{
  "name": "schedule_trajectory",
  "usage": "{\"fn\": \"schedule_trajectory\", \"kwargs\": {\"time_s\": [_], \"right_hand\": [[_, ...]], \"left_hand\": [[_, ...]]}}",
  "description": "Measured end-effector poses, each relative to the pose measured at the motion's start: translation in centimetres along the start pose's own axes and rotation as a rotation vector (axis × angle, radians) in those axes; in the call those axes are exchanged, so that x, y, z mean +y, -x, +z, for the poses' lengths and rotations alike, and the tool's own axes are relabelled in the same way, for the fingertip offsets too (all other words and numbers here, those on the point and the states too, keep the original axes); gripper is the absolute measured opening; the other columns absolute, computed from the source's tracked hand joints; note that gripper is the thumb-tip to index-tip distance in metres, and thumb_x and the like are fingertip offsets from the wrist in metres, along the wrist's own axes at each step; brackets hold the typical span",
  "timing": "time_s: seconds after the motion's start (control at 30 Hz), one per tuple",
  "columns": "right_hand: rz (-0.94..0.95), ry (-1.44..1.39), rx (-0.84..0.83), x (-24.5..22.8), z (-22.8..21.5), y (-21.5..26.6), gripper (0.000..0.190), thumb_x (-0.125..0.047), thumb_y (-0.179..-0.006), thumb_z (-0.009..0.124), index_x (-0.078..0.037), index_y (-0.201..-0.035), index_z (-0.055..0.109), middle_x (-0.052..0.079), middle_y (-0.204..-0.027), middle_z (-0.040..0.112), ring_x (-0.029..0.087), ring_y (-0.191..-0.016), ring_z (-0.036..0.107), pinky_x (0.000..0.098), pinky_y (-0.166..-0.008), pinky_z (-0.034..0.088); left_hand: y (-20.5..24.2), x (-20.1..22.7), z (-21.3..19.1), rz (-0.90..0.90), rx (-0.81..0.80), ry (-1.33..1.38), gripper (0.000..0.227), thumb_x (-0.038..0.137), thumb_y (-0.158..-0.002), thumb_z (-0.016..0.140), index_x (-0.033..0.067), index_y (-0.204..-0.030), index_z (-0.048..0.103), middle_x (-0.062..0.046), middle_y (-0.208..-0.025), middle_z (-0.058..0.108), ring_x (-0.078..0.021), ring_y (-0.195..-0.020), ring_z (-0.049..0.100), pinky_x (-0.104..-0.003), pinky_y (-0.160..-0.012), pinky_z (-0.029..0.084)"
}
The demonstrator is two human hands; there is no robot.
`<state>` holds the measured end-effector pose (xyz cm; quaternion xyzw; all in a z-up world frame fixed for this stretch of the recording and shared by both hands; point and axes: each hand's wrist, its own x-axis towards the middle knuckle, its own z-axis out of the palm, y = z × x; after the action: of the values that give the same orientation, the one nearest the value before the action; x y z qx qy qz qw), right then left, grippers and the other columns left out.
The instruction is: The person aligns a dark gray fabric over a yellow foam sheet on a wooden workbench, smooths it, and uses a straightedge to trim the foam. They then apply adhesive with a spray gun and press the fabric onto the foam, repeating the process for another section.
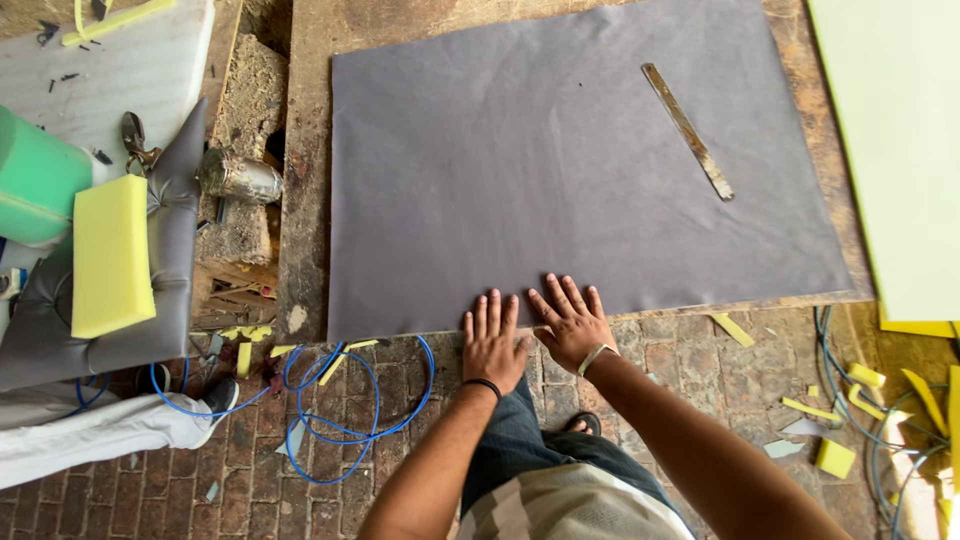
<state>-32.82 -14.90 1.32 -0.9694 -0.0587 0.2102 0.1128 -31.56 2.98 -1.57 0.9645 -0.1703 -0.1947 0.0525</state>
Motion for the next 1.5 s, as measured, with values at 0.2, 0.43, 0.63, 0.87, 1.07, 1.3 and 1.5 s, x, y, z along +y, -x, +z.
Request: {"fn": "schedule_trajectory", "kwargs": {"time_s": [0.2, 0.43, 0.63, 0.87, 1.07, 1.3, 1.5], "right_hand": [[0.098, -0.016, 0.035, 4.0, -0.2, -2.0, 0.051, -0.05, -0.103, 0.052, -0.028, -0.149, 0.051, 0.005, -0.163, 0.036, 0.021, -0.141, 0.043, 0.0412, -0.119, 0.037], [0.578, -0.107, 0.418, 18.9, -2.7, -6.5, 0.062, -0.045, -0.088, 0.072, -0.019, -0.141, 0.056, 0.016, -0.154, 0.04, 0.034, -0.124, 0.057, 0.0452, -0.089, 0.055], [0.898, -0.454, 0.361, 24.8, -4.6, -8.7, 0.057, -0.04, -0.096, 0.07, -0.017, -0.146, 0.054, 0.01, -0.151, 0.049, 0.038, -0.12, 0.063, 0.0492, -0.095, 0.053], [0.942, -0.311, 0.571, 26.0, -4.9, -10.3, 0.036, -0.034, -0.084, 0.082, -0.02, -0.116, 0.072, 0.009, -0.126, 0.063, 0.035, -0.116, 0.061, 0.0458, -0.094, 0.051], [0.854, -0.594, 0.599, 33.3, -2.0, -9.2, 0.026, -0.019, -0.089, 0.077, -0.016, -0.115, 0.076, 0.012, -0.111, 0.073, 0.034, -0.104, 0.067, 0.0444, -0.089, 0.053], [0.904, -0.859, 0.732, 53.4, -1.4, 1.5, 0.027, -0.014, -0.091, 0.076, -0.013, -0.118, 0.078, 0.013, -0.106, 0.077, 0.027, -0.095, 0.073, 0.0397, -0.085, 0.056], [0.751, -0.236, 0.893, 58.7, -2.3, 4.1, 0.047, -0.018, -0.083, 0.088, -0.006, -0.125, 0.071, 0.018, -0.119, 0.068, 0.036, -0.107, 0.064, 0.0449, -0.092, 0.053]], "left_hand": [[-1.7, -2.8, -1.4, -0.084, -0.033, 0.08, 0.069, 0.059, -0.101, 0.04, 0.0375, -0.162, 0.016, -0.003, -0.174, 0.001, -0.0269, -0.16, 0.004, -0.054, -0.126, -0.002], [-8.2, -6.9, -3.8, -0.377, 0.095, 0.079, 0.078, 0.063, -0.097, 0.044, 0.0328, -0.163, 0.015, -0.008, -0.173, 0.001, -0.0299, -0.158, 0.002, -0.063, -0.122, 0.002], [-13.7, -6.0, -6.3, -0.228, 0.027, -0.074, 0.082, 0.063, -0.097, 0.045, 0.0246, -0.164, 0.015, -0.017, -0.171, 0.003, -0.0399, -0.156, 0.002, -0.063, -0.121, 0.004], [-20.0, 4.8, -7.3, 0.259, -0.081, -0.029, 0.082, 0.054, -0.094, 0.058, 0.0254, -0.163, 0.023, -0.018, -0.171, 0.007, -0.042, -0.157, 0.005, -0.063, -0.123, 0.005], [-21.9, 13.5, -7.4, 0.216, -0.211, -0.037, 0.082, 0.054, -0.091, 0.062, 0.035, -0.161, 0.023, -0.012, -0.171, 0.005, -0.0415, -0.156, 0.002, -0.067, -0.121, 0.003], [-20.5, 23.6, -5.0, 0.068, -0.108, 0.038, 0.078, 0.049, -0.093, 0.064, 0.0354, -0.161, 0.028, -0.012, -0.172, 0.006, -0.042, -0.156, 0.004, -0.069, -0.12, 0.006], [-15.6, 30.3, -3.6, 0.13, -0.255, 0.053, 0.079, 0.042, -0.09, 0.07, 0.0383, -0.158, 0.03, -0.012, -0.172, 0.003, -0.0391, -0.157, 0.004, -0.066, -0.122, 0.006]]}}
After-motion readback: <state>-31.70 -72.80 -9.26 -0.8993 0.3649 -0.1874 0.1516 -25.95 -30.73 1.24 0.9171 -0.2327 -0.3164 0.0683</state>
